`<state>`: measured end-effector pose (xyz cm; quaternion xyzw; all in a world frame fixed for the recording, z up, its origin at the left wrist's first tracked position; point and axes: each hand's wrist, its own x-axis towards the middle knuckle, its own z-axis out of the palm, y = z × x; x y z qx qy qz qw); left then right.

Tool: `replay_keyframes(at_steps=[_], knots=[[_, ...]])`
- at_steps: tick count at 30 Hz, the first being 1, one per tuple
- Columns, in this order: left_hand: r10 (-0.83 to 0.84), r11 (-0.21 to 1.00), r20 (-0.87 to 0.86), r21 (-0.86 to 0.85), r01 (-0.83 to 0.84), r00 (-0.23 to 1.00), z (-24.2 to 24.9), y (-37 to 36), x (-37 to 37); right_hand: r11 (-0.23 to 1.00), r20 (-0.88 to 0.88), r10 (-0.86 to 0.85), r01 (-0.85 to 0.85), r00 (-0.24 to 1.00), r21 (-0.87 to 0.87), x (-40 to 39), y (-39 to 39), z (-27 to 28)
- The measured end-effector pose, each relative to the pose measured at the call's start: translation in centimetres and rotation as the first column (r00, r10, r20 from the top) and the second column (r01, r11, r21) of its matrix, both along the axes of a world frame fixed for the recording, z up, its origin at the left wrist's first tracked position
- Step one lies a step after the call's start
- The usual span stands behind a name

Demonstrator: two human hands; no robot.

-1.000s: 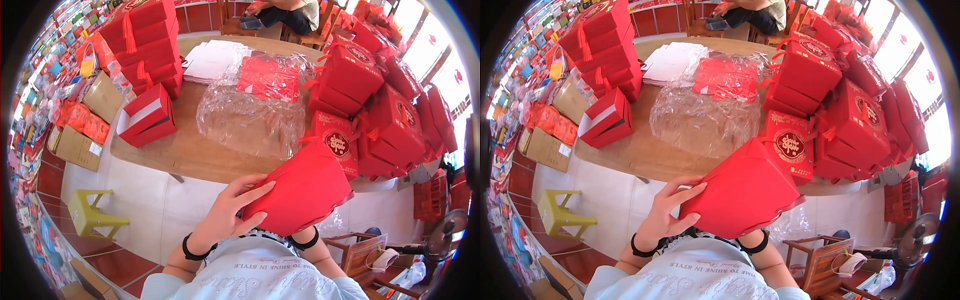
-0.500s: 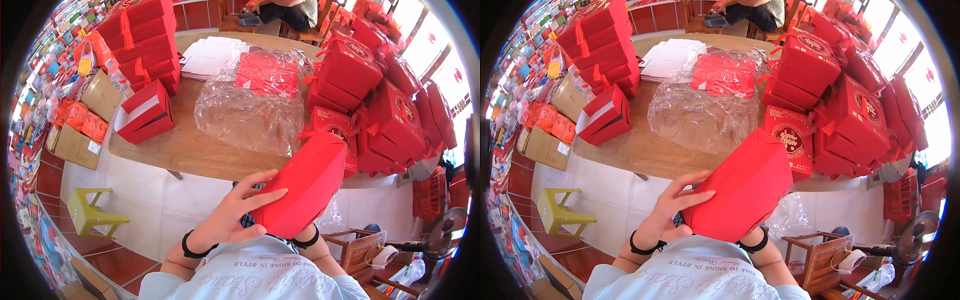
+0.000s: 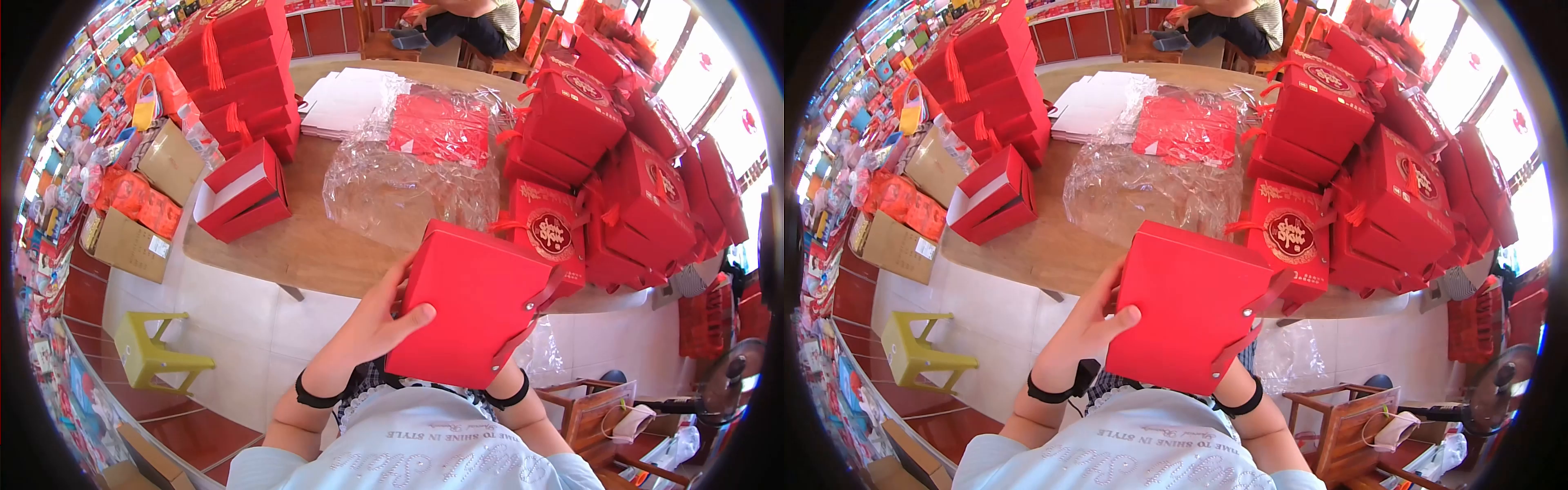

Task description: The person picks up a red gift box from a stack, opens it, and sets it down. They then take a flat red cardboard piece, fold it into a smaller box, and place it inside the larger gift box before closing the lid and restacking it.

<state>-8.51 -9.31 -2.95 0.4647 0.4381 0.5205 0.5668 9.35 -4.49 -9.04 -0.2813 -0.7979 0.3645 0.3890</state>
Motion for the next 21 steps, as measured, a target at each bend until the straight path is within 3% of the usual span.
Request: replay_keyframes(at_steps=[3,6,8,12,14,15,17,19,21], knots=[[0.131,0.988,0.105,-0.096,-0.121,0.986,-3.3,0.3,-1.0,0.995,0.116,0.019,-0.03,0.993,0.098,-0.8,1.2,0.1],[0.429,0.895,0.107,-0.185,-0.405,0.897,-4.6,-0.9,-4.2,0.99,0.175,0.053,-0.074,0.983,0.12,-1.7,2.0,1.2],[0.59,0.806,0.147,-0.173,-0.566,0.794,-5.4,-2.5,-7.4,0.897,0.49,-0.073,-0.158,0.868,0.413,-2.5,2.4,3.4],[0.656,0.741,0.282,-0.061,-0.669,0.7,-7.6,-6.9,-13.8,0.904,0.376,-0.024,-0.14,0.926,0.404,-4.7,3.3,3.8],[0.764,0.564,0.406,-0.043,-0.825,0.501,-8.2,-9.0,-15.4,0.909,0.378,0.046,-0.196,0.925,0.367,-7.3,3.8,4.3],[0.771,0.555,0.399,-0.039,-0.831,0.497,-8.2,-9.9,-16.0,0.911,0.384,0.099,-0.239,0.918,0.335,-8.7,3.9,4.6],[0.769,0.43,0.553,-0.078,-0.899,0.32,-8.2,-11.2,-17.0,0.896,0.426,0.158,-0.311,0.891,0.317,-12.2,4.1,4.9],[0.744,0.375,0.618,-0.076,-0.924,0.252,-8.5,-11.9,-17.8,0.874,0.47,0.211,-0.381,0.857,0.301,-15.9,4.5,5.2],[0.707,0.319,0.684,-0.08,-0.944,0.181,-8.5,-12.4,-18.2,0.813,0.462,0.201,-0.41,0.864,0.414,-20.0,5.5,5.2]])
